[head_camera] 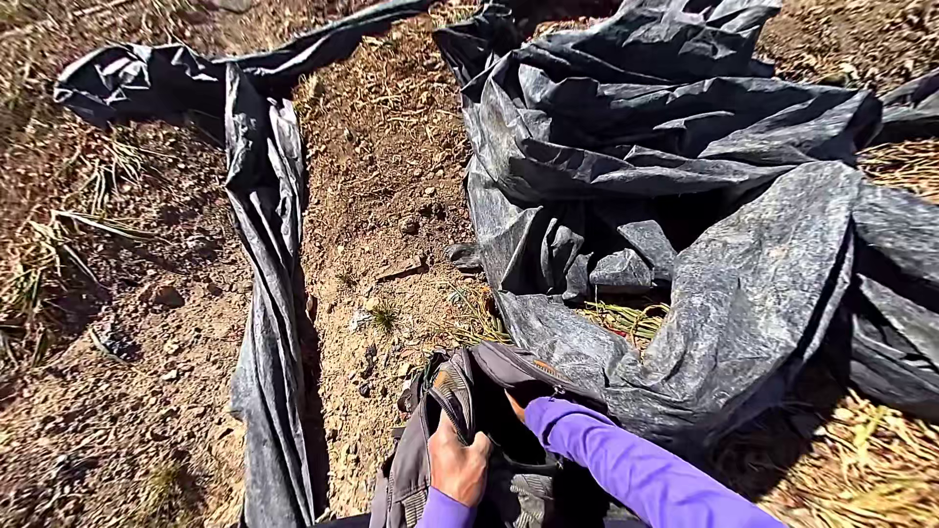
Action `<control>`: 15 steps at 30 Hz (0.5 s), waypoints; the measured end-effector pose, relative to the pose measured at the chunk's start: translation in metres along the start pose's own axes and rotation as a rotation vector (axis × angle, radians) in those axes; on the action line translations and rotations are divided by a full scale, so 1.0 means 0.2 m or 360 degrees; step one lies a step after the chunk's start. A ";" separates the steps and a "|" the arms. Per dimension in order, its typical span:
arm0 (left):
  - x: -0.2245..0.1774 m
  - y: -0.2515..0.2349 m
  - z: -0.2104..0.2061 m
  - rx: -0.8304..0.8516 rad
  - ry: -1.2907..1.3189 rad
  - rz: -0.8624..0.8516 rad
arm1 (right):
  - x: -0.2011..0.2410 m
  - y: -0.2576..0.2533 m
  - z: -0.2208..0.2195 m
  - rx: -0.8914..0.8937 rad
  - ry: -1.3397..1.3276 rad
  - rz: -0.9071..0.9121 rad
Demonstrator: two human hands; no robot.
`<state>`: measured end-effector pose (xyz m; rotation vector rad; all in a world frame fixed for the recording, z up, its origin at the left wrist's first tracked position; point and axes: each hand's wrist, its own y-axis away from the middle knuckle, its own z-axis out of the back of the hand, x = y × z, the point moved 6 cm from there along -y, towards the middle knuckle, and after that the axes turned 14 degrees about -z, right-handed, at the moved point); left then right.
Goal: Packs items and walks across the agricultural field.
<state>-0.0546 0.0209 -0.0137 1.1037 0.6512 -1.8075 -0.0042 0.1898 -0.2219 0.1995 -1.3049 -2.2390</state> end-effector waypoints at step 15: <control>-0.10 0.03 0.19 -0.0330 -0.0287 -0.0480 | -0.72 1.09 0.36 -0.0175 -0.2354 0.0622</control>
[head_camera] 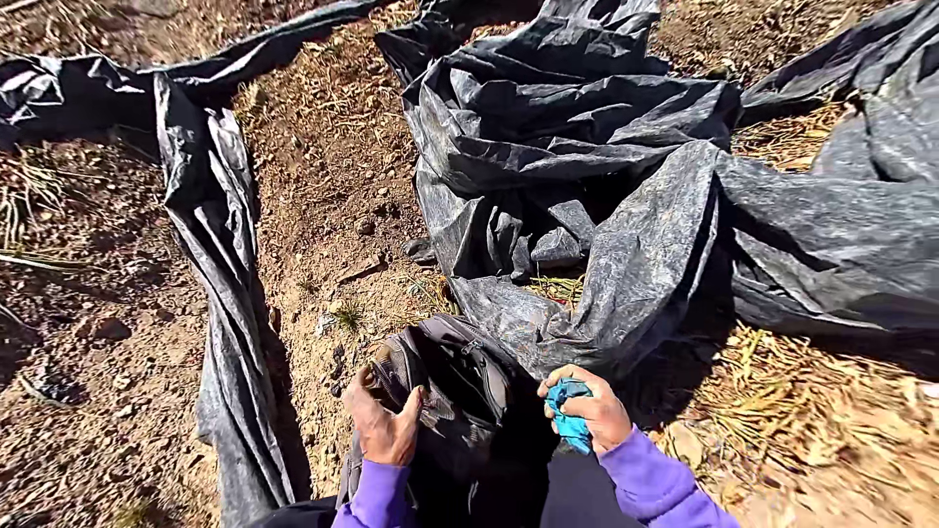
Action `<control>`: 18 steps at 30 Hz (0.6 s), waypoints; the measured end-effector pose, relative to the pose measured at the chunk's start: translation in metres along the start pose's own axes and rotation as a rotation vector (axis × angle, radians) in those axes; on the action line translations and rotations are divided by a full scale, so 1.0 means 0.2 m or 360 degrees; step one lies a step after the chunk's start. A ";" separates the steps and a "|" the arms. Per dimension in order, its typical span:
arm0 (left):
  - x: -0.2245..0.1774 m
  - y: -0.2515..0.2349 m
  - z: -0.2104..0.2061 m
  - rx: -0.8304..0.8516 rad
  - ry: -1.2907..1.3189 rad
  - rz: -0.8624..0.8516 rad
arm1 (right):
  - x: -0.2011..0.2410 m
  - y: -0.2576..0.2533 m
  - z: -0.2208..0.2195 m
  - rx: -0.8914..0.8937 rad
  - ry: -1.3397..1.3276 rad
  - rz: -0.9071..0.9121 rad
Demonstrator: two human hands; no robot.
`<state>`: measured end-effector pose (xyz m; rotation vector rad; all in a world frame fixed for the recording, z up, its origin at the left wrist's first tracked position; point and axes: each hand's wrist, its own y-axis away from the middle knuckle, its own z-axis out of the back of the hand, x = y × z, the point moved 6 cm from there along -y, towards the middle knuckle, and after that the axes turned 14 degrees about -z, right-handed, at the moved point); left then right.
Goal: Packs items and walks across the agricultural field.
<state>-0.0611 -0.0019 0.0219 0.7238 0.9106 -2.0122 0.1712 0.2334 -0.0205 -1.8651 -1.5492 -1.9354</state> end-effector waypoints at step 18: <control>-0.46 0.48 -0.79 0.2464 -0.0871 -0.0824 | -0.50 -0.08 -0.03 0.0093 0.0989 -0.0207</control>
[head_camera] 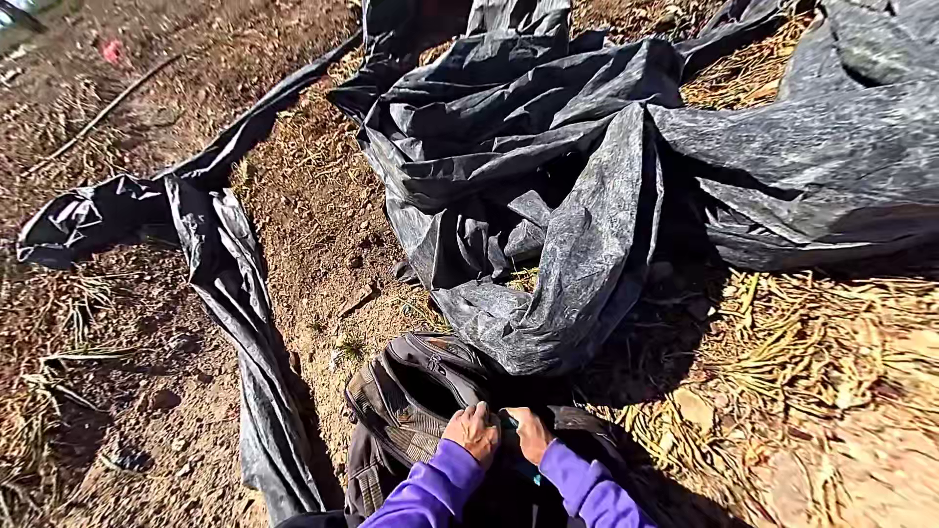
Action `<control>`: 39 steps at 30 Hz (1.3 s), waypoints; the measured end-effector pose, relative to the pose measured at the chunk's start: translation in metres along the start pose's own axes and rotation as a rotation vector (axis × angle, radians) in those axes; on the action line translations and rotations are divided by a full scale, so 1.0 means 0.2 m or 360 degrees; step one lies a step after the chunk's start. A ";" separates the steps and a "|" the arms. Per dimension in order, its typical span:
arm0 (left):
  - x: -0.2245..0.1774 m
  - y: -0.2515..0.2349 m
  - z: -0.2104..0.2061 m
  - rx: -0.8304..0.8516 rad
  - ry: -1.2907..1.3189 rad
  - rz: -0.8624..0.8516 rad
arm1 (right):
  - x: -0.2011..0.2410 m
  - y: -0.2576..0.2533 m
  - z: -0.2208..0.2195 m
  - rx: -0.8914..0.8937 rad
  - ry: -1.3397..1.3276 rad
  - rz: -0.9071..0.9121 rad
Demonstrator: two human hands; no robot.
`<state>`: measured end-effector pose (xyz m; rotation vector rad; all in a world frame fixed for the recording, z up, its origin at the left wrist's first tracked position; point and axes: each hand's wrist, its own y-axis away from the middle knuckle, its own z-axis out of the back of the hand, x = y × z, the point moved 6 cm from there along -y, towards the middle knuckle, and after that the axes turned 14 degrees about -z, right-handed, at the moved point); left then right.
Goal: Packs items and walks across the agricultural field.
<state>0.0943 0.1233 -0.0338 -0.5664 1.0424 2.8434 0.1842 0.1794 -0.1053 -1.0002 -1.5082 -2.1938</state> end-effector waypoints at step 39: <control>1.68 0.00 0.16 -0.0935 0.1394 0.0754 | -0.03 0.08 -0.09 -0.0558 0.0614 0.0666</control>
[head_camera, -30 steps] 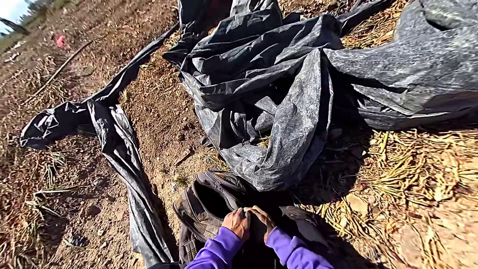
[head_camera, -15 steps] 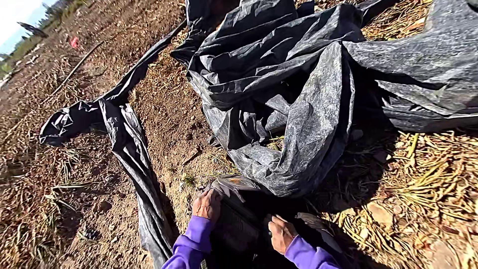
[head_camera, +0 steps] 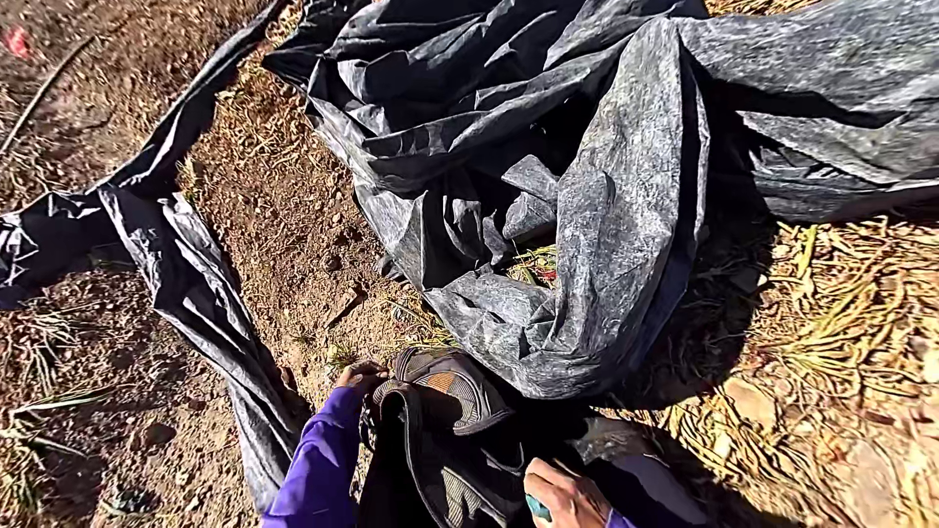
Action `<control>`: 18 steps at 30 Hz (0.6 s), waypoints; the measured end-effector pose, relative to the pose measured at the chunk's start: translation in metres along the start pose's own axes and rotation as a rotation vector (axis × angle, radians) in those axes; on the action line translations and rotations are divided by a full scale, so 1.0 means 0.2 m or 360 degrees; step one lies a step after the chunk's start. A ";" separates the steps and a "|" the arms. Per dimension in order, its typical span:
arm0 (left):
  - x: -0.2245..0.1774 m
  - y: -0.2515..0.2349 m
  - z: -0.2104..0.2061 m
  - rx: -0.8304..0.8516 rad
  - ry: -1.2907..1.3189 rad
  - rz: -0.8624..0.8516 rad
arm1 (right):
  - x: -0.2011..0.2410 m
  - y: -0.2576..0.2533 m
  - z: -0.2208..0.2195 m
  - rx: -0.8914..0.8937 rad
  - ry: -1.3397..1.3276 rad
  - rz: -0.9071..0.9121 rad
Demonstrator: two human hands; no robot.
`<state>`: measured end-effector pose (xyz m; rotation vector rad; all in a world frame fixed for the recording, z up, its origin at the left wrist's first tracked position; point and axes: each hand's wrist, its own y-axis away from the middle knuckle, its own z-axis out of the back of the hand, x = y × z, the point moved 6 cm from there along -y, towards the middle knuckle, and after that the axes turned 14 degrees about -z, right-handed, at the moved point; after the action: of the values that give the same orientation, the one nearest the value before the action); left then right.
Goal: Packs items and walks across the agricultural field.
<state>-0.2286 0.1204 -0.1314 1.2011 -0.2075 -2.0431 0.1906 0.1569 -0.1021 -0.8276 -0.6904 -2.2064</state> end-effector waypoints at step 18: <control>-0.13 0.11 0.04 -0.0017 0.0996 -0.0415 | 0.83 -0.87 -0.07 0.0981 -0.0101 -0.0648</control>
<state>-0.2166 0.1202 -0.0974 1.8670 0.2743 -1.7619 -0.0373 0.1907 -0.0327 -0.4617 -1.5805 -2.1051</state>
